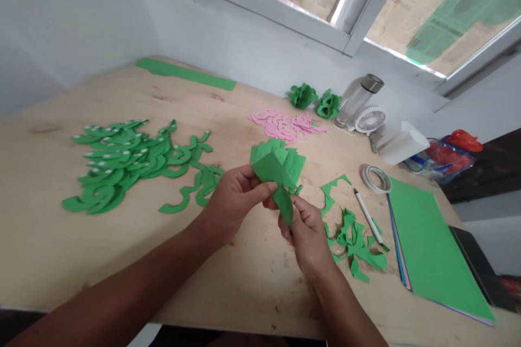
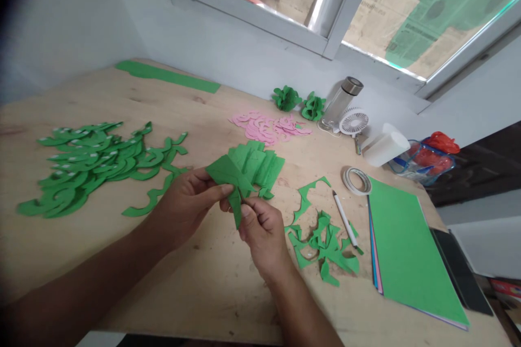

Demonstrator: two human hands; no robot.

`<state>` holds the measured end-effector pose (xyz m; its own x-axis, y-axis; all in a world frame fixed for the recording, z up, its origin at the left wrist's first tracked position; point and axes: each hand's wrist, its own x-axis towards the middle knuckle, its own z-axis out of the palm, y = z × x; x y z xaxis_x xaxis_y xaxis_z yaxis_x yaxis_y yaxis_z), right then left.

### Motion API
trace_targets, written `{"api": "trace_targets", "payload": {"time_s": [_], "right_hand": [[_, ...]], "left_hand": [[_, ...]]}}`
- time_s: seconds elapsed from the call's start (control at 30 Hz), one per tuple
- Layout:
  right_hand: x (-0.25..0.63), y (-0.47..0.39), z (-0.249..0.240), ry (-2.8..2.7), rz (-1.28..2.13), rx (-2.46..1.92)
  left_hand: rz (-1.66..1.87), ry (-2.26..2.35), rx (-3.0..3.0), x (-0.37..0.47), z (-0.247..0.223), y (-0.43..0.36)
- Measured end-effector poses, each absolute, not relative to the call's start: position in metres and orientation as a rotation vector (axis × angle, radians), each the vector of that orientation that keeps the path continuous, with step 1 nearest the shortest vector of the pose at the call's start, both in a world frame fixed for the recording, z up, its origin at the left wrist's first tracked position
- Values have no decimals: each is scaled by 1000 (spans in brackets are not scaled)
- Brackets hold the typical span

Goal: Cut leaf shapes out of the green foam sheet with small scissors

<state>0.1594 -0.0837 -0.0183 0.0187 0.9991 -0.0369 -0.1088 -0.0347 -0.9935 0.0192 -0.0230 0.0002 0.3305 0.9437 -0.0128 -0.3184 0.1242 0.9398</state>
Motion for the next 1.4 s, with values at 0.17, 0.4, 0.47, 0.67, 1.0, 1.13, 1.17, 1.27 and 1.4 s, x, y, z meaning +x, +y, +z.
{"api": "trace_targets", "payload": {"time_s": [0.17,0.4,0.47,0.67,1.0,1.13,1.17,1.27,1.4], "right_hand": [[160,-84,-19,-1093,1267,-1163],[158,-84,-19,-1083,1255,-1185],[157,-84,-18,-1076,1256,-1190],[154,-84,-15,-1057,1234,-1188],[149,-84,-19,-1008,1238,-1140],[149,-84,-19,-996,1239,-1148],[149,-84,-19,-994,1237,-1152],[149,-84,-19,-1001,1238,-1156],[151,-84,-19,-1014,1250,-1155]], "left_hand": [[1064,749,1049,19,-1,-23],[1067,743,1009,21,-1,-24],[1070,752,1016,21,-1,-24],[1071,759,1015,22,-2,-25],[1074,783,1015,24,-4,-27],[1085,741,966,25,-3,-28],[1088,735,961,25,-3,-28],[1094,749,967,25,-2,-29],[1091,759,956,25,-2,-30]]}}
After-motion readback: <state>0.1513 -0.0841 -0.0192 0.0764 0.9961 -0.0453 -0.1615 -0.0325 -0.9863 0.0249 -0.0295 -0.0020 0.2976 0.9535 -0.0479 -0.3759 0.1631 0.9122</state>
